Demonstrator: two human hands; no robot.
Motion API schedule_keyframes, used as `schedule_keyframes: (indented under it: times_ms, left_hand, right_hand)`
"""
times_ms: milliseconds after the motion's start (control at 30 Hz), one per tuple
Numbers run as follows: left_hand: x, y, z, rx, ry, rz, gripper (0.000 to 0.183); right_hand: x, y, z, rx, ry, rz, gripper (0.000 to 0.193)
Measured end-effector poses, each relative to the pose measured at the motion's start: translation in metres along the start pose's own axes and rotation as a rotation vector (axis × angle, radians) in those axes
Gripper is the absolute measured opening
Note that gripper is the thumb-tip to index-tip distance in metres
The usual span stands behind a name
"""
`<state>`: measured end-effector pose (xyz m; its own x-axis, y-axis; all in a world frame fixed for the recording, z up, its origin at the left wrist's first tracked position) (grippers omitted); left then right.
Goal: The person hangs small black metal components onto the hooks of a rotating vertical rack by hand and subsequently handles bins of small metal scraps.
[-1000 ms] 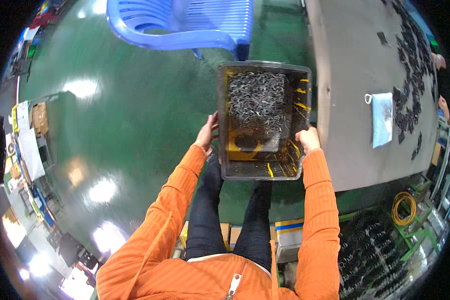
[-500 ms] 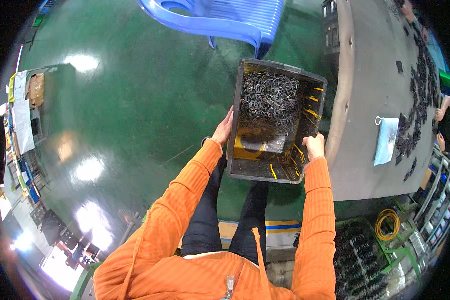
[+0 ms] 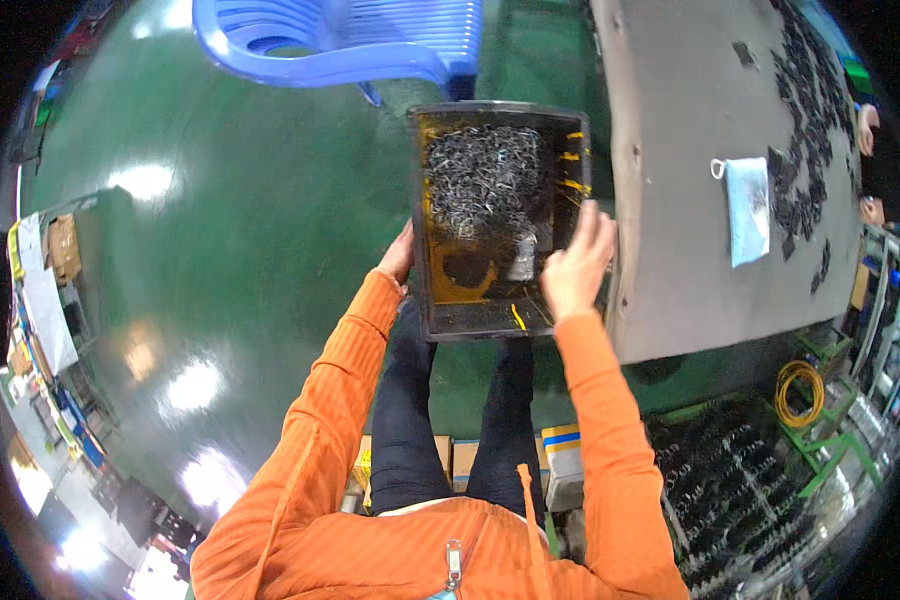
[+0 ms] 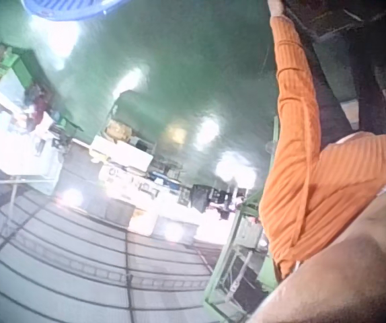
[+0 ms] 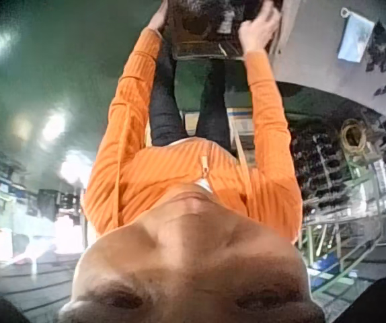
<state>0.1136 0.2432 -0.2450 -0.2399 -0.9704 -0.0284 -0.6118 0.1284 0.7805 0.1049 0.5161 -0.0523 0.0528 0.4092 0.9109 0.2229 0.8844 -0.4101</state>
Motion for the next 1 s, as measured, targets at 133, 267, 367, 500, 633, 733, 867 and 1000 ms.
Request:
schedule_keyframes:
  times_ms: [133, 267, 367, 500, 633, 733, 867, 1000]
  left_hand:
    - [-0.027, 0.009, 0.009, 0.176, -0.078, -0.176, 0.061]
    - [-0.073, 0.01, 0.016, 0.261, -0.042, -0.44, 0.057]
    - [-0.048, -0.009, 0.024, 0.314, -0.079, -0.327, 0.058]
    - [-0.02, 0.009, 0.024, 0.31, -0.174, 0.22, 0.063]
    - [-0.008, 0.1, 0.018, 0.216, -0.235, 0.974, 0.074]
    - [0.037, 0.125, 0.023, 0.0, -0.118, 1.097, 0.061]
    - [0.061, 0.123, 0.04, -0.732, -0.436, 1.782, 0.021]
    - [0.023, 0.143, 0.069, -0.552, -0.659, 1.957, 0.025]
  right_hand:
    - [-0.01, -0.054, -0.1, 0.341, -0.288, 0.039, 0.045]
    - [-0.024, -0.041, -0.142, 0.165, -0.367, 0.163, 0.041]
    - [-0.028, -0.037, -0.145, 0.285, -0.432, 0.173, 0.04]
    - [-0.021, -0.042, -0.14, 0.278, -0.408, 0.222, 0.044]
    - [0.056, -0.025, -0.139, 0.1, -0.284, 0.172, 0.044]
    - [0.114, -0.006, -0.16, -0.082, -0.176, 0.144, 0.04]
    - [0.195, -0.012, -0.19, -0.323, -0.049, 0.188, 0.03]
    - [0.272, -0.039, -0.235, -0.389, 0.109, 0.39, 0.028]
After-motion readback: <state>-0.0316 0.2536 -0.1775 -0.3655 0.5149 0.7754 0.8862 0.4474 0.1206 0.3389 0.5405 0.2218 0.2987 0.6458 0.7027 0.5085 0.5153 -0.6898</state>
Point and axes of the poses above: each hand's wrist, its own z-axis towards the middle knuckle, its own x-axis out of the back of the hand, y = z × x, the point moved 4 cm from there along z, towards the middle knuckle, and after that the axes turned 3 degrees about x, right-handed, at the moved point
